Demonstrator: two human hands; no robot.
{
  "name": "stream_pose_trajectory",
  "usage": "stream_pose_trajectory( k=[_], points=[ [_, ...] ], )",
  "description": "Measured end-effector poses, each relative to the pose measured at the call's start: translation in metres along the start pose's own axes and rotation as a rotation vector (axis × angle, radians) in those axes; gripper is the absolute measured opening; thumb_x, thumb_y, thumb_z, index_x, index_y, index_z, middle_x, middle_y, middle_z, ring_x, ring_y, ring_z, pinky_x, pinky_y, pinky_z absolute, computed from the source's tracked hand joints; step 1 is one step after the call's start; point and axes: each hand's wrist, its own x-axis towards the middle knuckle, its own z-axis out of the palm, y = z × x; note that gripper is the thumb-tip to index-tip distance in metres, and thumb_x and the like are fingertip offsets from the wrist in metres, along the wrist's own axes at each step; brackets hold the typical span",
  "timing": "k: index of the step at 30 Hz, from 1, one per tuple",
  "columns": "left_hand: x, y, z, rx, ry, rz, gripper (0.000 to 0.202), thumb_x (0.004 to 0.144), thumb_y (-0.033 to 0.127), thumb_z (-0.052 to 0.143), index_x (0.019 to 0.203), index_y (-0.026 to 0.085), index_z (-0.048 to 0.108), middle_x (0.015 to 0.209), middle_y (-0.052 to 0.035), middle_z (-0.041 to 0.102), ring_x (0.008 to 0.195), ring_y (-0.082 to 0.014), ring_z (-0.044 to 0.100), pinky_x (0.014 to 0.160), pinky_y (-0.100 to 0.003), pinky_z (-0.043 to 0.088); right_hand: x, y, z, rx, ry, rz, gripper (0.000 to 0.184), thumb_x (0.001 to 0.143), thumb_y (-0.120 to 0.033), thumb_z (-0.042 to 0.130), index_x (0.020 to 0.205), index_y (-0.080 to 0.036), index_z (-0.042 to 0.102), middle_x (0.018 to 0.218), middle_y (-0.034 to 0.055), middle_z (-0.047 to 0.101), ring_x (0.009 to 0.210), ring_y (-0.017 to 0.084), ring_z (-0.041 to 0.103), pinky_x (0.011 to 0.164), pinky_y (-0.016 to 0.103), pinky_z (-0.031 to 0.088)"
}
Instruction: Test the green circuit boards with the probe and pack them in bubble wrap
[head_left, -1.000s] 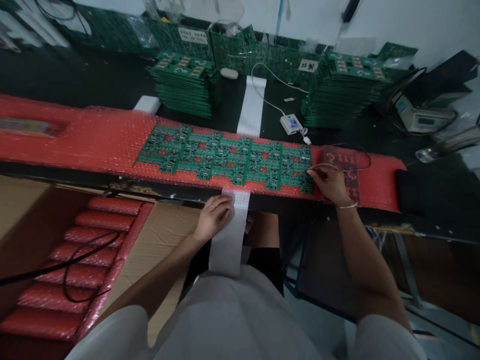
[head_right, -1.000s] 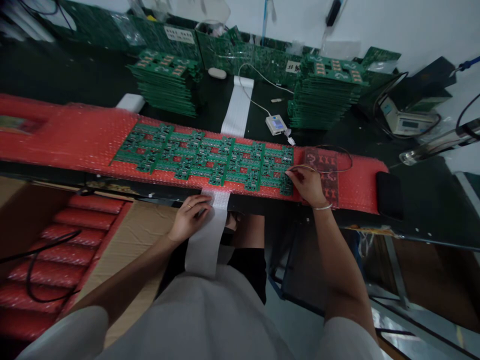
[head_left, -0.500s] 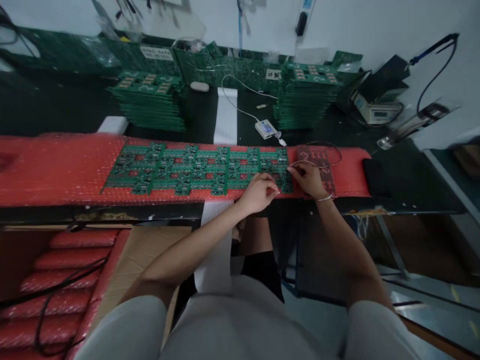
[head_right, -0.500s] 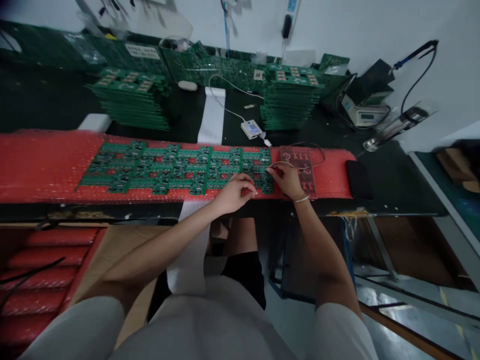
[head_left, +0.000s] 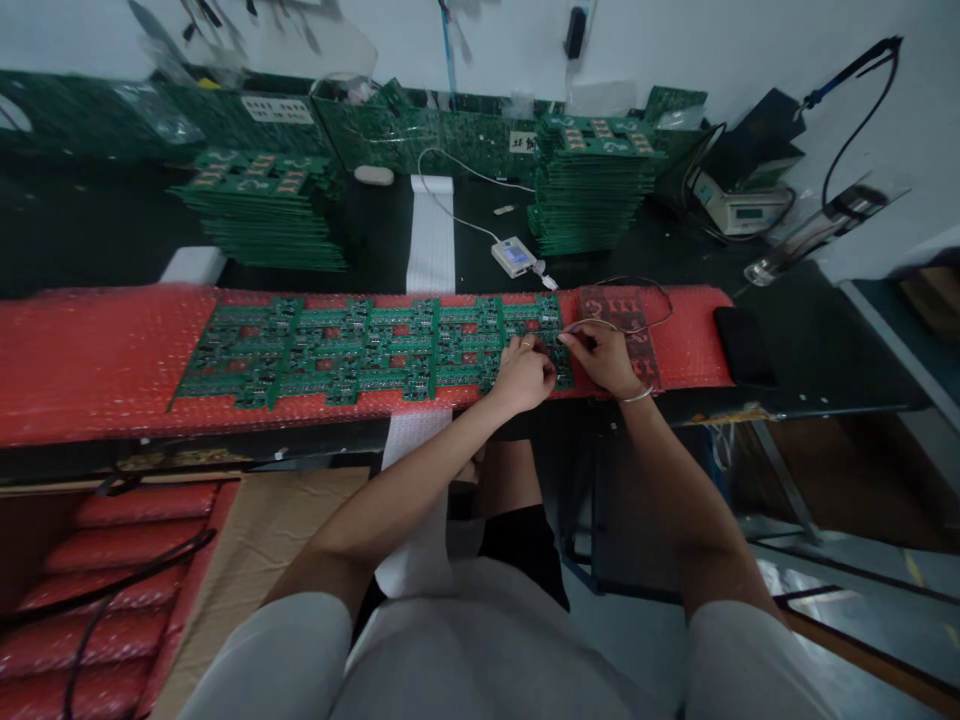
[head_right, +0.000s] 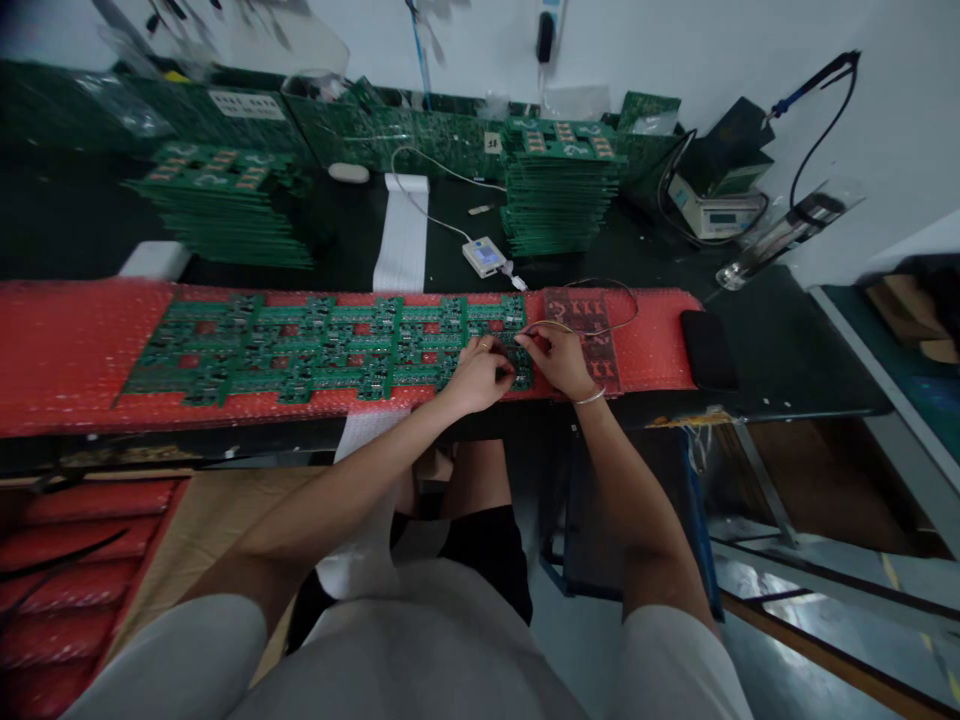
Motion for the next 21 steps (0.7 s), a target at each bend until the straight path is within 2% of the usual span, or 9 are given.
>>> stream_pose_trajectory(
  k=[3,6,9,12,16,21],
  points=[
    [0.001,0.002,0.001,0.038,0.002,-0.007,0.006,0.082,0.020,0.070,0.081,0.019,0.076,0.118,-0.0105,0.060,0.114,-0.0338,0.051,0.095,-0.047,0.045,0.000,-0.001,0.000,-0.002,-0.007,-0.001,0.031,0.092,-0.051,0.060,0.082,-0.023,0.069,0.087,0.0058,0.074,0.084,0.022,0.068,0.082,0.040,0.054],
    [-0.006,-0.002,0.003,0.053,0.060,0.039,0.010,0.083,0.021,0.070,0.092,0.020,0.074,0.117,-0.0100,0.061,0.113,-0.0325,0.053,0.094,-0.047,0.045,0.000,-0.001,-0.001,-0.010,-0.012,0.019,0.032,0.091,-0.053,0.060,0.082,-0.023,0.070,0.087,0.0056,0.075,0.084,0.022,0.069,0.083,0.040,0.054],
    [-0.020,-0.009,0.008,0.087,0.118,0.237,0.020,0.091,0.024,0.063,0.109,0.021,0.070,0.120,-0.0090,0.062,0.116,-0.0305,0.052,0.095,-0.046,0.045,0.000,-0.001,0.000,0.015,-0.002,0.029,0.033,0.091,-0.053,0.061,0.083,-0.023,0.070,0.087,0.0054,0.075,0.084,0.022,0.069,0.083,0.040,0.054],
    [-0.032,-0.016,0.014,0.087,0.156,0.381,0.023,0.094,0.027,0.060,0.112,0.018,0.069,0.120,-0.0105,0.062,0.119,-0.0304,0.051,0.098,-0.046,0.044,0.000,0.001,0.000,0.025,0.001,0.034,0.032,0.090,-0.053,0.062,0.083,-0.023,0.071,0.087,0.0050,0.075,0.084,0.022,0.069,0.082,0.040,0.054],
    [-0.032,-0.017,0.020,-0.051,0.247,0.309,0.012,0.093,0.022,0.059,0.100,0.018,0.068,0.113,-0.0087,0.063,0.110,-0.0257,0.054,0.096,-0.042,0.047,0.000,0.001,0.000,0.036,0.002,0.025,0.031,0.090,-0.051,0.063,0.083,-0.023,0.071,0.086,0.0054,0.074,0.084,0.022,0.068,0.082,0.039,0.054],
    [-0.019,-0.013,0.020,-0.047,0.208,0.238,0.011,0.090,0.015,0.058,0.089,0.017,0.069,0.111,-0.0081,0.063,0.110,-0.0267,0.053,0.096,-0.043,0.047,0.000,-0.001,0.000,0.048,0.007,0.042,0.031,0.090,-0.051,0.062,0.082,-0.022,0.072,0.087,0.0055,0.074,0.084,0.022,0.068,0.083,0.040,0.053]
  ],
)
